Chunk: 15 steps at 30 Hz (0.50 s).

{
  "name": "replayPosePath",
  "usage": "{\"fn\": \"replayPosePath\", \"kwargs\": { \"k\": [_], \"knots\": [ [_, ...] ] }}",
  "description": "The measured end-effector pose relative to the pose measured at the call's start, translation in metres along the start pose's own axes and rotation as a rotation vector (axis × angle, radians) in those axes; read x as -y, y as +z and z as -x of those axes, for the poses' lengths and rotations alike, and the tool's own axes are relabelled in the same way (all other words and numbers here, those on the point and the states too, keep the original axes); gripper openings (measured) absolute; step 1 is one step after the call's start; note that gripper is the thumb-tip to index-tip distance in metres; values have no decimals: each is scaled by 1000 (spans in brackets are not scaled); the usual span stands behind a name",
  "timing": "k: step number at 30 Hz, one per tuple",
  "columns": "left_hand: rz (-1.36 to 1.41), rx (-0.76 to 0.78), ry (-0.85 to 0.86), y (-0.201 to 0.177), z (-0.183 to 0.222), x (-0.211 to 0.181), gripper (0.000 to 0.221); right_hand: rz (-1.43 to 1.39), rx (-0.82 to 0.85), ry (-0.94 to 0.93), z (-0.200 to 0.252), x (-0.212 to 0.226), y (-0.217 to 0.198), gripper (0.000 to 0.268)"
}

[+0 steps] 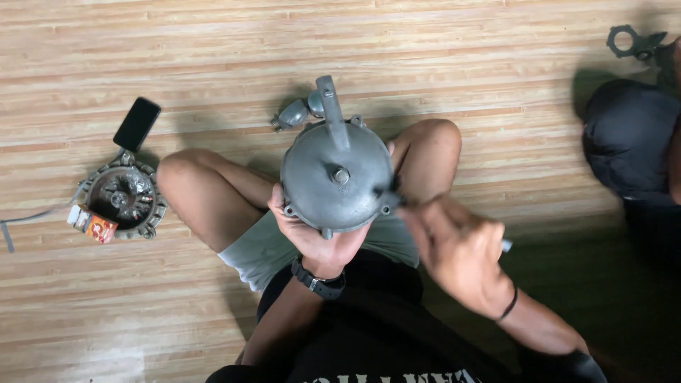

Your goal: Repairing a metal mechanical housing by probing and adjusting internal components with a small tool.

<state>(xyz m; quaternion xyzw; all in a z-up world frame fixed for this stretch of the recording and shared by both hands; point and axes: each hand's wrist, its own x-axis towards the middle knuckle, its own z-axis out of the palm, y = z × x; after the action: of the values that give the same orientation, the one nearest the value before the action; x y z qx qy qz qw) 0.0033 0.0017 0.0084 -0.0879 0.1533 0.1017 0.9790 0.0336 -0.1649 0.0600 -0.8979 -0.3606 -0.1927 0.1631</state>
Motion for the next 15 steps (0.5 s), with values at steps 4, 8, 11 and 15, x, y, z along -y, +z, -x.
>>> {"fn": "replayPosePath", "kwargs": {
  "k": [4, 8, 11, 15],
  "knots": [
    [-97, 308, -74, -25, -1, -9, 65, -237, 115, -75, 4, 14, -3, 10],
    [11, -23, -16, -2, 4, 1, 69, -143, -19, -16, 8, 11, 7, 11],
    [1, -11, -22, -3, 7, -3, 68, -160, 14, -1, 2, 10, 5, 14],
    [17, -3, -52, -8, 1, -6, 71, -170, 40, 9, -6, 13, 1, 27]
  ]
}}
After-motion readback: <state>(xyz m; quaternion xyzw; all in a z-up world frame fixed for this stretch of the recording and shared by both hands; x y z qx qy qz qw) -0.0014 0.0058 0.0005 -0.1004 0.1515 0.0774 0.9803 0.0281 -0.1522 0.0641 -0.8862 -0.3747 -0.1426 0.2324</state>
